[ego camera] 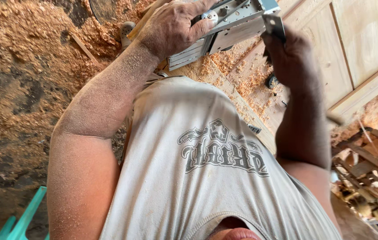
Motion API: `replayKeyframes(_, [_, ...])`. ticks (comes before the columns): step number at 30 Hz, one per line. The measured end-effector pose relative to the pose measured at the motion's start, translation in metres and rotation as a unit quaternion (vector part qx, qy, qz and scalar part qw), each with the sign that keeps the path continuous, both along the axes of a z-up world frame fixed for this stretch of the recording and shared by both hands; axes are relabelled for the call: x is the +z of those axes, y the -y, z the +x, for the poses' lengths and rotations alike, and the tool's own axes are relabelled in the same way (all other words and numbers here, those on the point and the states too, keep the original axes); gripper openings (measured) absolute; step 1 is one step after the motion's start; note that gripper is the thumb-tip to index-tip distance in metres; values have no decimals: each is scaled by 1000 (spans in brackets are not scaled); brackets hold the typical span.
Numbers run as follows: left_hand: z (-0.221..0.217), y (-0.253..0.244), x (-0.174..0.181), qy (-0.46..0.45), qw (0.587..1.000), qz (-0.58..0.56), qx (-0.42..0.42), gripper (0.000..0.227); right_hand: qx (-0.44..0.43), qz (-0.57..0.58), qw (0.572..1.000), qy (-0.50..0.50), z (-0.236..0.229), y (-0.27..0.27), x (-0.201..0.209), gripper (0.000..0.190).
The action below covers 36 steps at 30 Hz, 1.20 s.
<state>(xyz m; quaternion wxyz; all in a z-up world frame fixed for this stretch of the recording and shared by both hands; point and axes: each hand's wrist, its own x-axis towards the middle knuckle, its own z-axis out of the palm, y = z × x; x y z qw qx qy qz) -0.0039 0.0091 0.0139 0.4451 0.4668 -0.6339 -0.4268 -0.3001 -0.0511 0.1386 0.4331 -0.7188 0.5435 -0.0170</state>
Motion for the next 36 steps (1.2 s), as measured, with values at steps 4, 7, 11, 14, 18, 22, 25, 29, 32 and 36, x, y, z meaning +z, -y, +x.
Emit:
replayKeyframes(4, [4, 3, 2, 81, 995, 47, -42, 52, -173, 119, 978, -9, -18, -38, -46, 21])
replayKeyframes(7, [2, 5, 3, 112, 989, 74, -66, 58, -172, 134, 975, 47, -19, -62, -62, 22])
replayKeyframes(11, [3, 8, -4, 114, 990, -30, -78, 61, -90, 61, 994, -13, -12, -75, -56, 26])
replayKeyframes(14, [4, 8, -12, 98, 991, -25, -85, 62, -143, 141, 978, -64, -7, -80, -53, 26])
replayKeyframes(18, [7, 9, -15, 141, 984, -51, -96, 61, -173, 139, 975, 14, -7, -88, -65, 27])
replayKeyframes(22, [8, 9, -5, 171, 978, -14, -115, 67, -242, 160, 952, 102, -15, -97, -87, 30])
replayKeyframes(25, [4, 12, 5, 186, 973, -24, -133, 74, -282, 173, 935, 127, -20, -106, -102, 30])
replayKeyframes(29, [-1, 17, 11, 216, 964, -36, -152, 69, -226, 173, 947, 149, -20, -123, -116, 26])
replayKeyframes(32, [-1, 20, 9, 259, 953, -22, -155, 57, -193, 172, 955, 145, -12, -131, -124, 27])
replayKeyframes(36, [5, 25, 5, 259, 947, -65, -182, 50, -233, 196, 937, 171, 10, -140, -134, 29])
